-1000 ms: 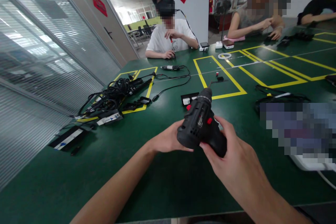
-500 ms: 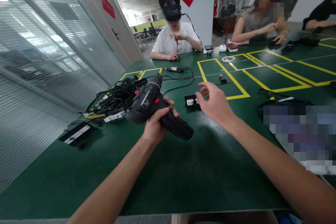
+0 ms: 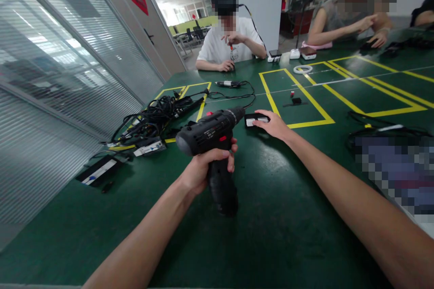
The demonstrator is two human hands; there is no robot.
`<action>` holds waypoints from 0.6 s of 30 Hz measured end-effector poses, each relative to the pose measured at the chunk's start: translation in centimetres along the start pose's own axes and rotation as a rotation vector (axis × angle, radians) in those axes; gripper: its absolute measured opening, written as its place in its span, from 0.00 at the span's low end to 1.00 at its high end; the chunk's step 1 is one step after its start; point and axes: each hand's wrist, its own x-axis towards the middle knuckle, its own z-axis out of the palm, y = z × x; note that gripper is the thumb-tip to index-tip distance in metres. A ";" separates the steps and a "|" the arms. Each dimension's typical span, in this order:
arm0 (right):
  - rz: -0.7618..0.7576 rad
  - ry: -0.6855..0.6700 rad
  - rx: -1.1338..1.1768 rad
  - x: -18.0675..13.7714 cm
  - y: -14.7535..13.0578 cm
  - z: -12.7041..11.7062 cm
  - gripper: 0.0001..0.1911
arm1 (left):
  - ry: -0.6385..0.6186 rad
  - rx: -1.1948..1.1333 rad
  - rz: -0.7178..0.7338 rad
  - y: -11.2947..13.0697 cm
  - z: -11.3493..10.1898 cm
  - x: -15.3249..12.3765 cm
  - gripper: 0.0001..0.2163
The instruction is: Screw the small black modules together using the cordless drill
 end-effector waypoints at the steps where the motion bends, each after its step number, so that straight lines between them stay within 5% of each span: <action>1: -0.002 0.019 -0.004 0.2 0.2 0.2 0.25 | -0.003 0.004 -0.026 -0.1 0.1 -0.1 0.16; 18: -0.031 0.085 -0.052 0.2 0.2 0.6 0.23 | 0.069 0.147 -0.140 -1.1 1.2 0.2 0.15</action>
